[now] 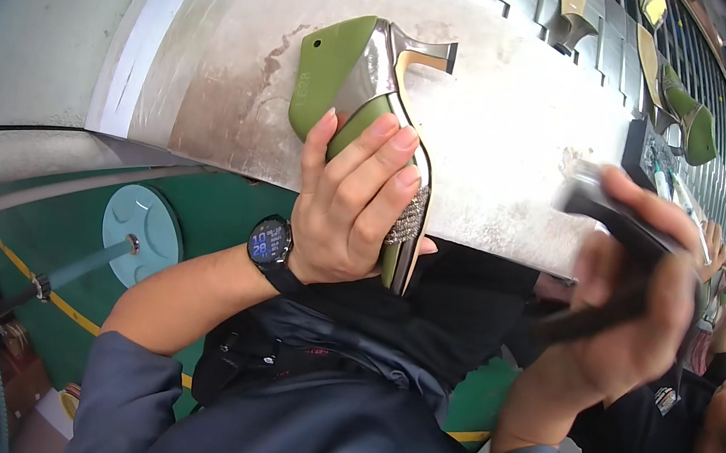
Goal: The person assembles high-heeled shoes on an assembly line by taking shoe lasts and soles from a conveyor, pressing the soles onto the lasted uppers by hand, tapping the edges and heels with a hammer, applying adhesive with a syringe, and placing the assembled shoes back onto the conveyor.
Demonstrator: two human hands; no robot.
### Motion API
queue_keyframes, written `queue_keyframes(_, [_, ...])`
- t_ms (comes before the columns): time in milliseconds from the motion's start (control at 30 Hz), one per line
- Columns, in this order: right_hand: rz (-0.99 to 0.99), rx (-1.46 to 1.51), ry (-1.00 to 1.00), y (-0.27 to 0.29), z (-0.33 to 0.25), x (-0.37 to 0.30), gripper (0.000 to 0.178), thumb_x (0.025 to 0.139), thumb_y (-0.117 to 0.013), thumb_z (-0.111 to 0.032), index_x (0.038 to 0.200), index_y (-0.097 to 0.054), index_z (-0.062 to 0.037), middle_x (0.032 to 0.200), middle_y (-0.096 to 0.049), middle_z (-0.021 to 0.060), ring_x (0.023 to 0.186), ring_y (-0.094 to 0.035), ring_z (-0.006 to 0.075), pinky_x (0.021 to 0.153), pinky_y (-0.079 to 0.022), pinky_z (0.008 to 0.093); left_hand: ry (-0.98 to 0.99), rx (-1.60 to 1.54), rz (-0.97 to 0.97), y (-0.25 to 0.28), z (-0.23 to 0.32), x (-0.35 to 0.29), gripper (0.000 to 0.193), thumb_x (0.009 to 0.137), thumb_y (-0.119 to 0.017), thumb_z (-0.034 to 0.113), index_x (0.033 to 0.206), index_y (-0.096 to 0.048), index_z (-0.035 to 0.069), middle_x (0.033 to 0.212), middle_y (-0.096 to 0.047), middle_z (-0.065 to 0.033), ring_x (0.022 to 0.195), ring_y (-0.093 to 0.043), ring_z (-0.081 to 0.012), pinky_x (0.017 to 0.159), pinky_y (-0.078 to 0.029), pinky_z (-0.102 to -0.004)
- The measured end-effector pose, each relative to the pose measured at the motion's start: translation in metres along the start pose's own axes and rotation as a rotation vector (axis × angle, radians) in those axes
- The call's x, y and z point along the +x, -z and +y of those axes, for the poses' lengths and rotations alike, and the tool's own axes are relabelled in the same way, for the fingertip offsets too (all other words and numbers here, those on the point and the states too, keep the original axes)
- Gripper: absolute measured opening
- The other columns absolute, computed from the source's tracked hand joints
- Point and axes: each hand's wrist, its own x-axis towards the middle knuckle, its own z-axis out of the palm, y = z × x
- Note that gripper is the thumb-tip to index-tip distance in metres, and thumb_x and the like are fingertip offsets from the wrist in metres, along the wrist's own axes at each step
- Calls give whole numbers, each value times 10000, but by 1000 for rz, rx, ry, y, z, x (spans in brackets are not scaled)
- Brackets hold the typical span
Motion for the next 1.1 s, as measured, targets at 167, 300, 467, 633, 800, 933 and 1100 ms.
queue_keyframes(167, [-269,-156,-358,-12,35,10,234,955,-715,-159,1084,-730,37,928,-762,64,652,-587,56,598,-466,213,-9,-6,46,-7,-1,0,875,927,-730,563,1498,-369,7,1471,-493,-256,1363,-527,-447,1200,-277,-648])
queue_keyframes(300, [-235,-334,-177,-23,22,23,239,966,-680,-153,1092,-725,45,916,-756,70,621,-521,42,591,-434,198,16,11,-26,0,-4,-5,919,914,-732,592,1515,-353,9,1479,-489,-255,1371,-517,-444,1201,-279,-647])
queue_keyframes(467, [-252,-267,-254,-17,27,12,266,964,-640,-161,1093,-704,63,1043,-770,180,704,-598,81,639,-480,220,-2,31,-22,-3,2,-2,920,911,-728,605,1506,-360,9,1475,-492,-253,1377,-510,-446,1204,-279,-648])
queue_keyframes(633, [-279,-304,-314,-19,37,29,240,964,-685,-152,1081,-723,54,992,-781,140,716,-617,82,640,-485,223,3,30,-25,-6,-1,-5,935,910,-719,621,1504,-356,-2,1481,-485,-259,1394,-494,-449,1200,-286,-648])
queue_keyframes(800, [-41,216,49,-2,10,-15,389,971,-558,-266,1123,-651,80,1096,-749,269,601,-542,79,573,-454,205,67,-14,65,-10,6,2,639,1001,-636,528,1417,-461,74,1423,-574,-196,1349,-566,-383,1203,-274,-651])
queue_keyframes(933, [-254,-67,-307,0,34,-16,242,901,-733,-40,1129,-711,37,1073,-777,173,957,-734,181,874,-579,310,81,-11,67,-15,6,6,620,1009,-626,520,1408,-467,73,1422,-576,-190,1348,-568,-380,1199,-279,-649])
queue_keyframes(1100, [-322,-1108,244,32,59,39,312,866,-694,14,1177,-686,32,1079,-744,174,1003,-717,266,888,-556,357,96,-121,-3,3,4,11,896,942,-693,587,1529,-358,0,1485,-503,-303,1397,-507,-461,1230,-211,-652])
